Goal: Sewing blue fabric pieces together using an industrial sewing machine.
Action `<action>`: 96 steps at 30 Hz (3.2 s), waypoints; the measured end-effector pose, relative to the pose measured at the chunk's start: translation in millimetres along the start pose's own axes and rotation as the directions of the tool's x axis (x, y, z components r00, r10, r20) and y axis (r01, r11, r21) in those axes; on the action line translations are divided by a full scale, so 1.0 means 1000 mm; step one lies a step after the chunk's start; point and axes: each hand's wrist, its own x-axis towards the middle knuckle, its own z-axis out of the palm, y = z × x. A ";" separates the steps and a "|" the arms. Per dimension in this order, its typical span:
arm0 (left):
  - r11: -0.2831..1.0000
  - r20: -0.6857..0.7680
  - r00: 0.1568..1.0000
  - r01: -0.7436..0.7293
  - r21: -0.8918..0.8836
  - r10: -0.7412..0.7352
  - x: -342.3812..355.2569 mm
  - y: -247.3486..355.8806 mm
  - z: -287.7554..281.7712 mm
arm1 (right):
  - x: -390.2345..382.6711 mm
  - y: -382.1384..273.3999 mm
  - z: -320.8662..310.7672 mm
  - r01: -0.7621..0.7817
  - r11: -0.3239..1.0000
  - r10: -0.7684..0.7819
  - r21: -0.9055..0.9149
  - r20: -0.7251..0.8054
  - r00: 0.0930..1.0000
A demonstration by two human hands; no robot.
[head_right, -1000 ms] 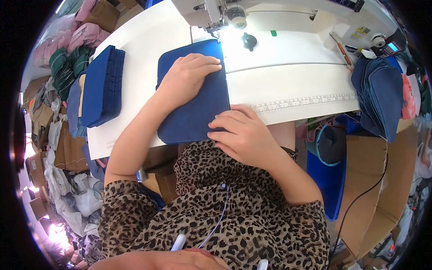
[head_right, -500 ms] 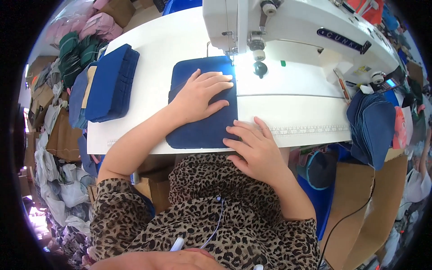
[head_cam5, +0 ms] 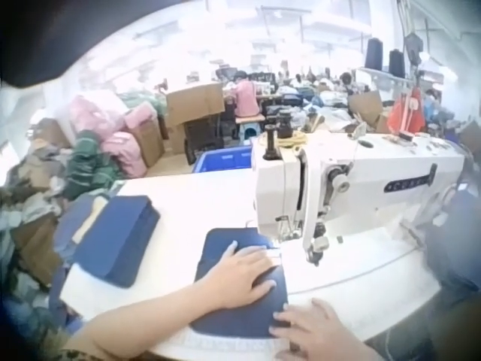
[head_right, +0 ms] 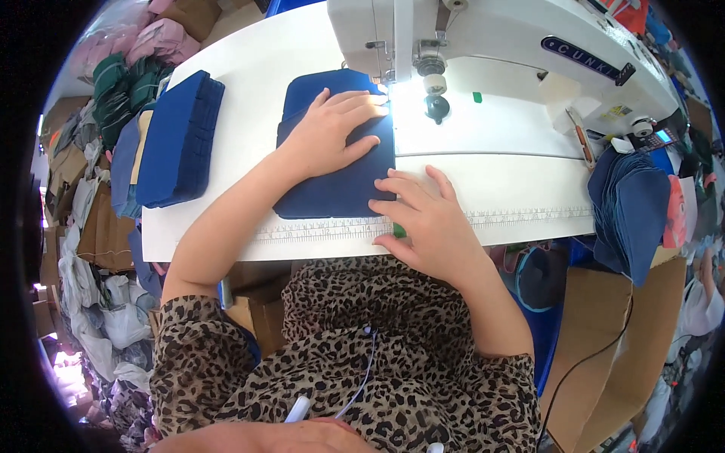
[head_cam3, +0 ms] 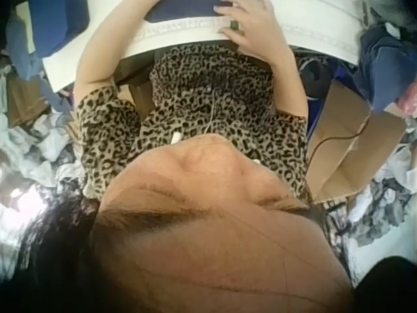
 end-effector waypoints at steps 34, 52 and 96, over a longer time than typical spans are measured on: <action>0.984 -0.144 0.979 0.129 -0.121 -0.146 -0.012 -0.015 0.003 | 0.000 0.002 0.005 -0.154 0.932 0.216 0.329 -0.161 0.963; 0.983 -0.036 0.982 0.184 0.018 -0.184 -0.008 -0.001 -0.009 | 0.000 0.006 0.015 -0.004 0.996 -0.015 -0.084 -0.226 0.974; 0.999 0.114 0.993 0.043 -0.022 -0.041 -0.034 0.052 -0.010 | -0.010 0.006 0.000 -0.046 0.997 0.031 -0.066 -0.217 0.976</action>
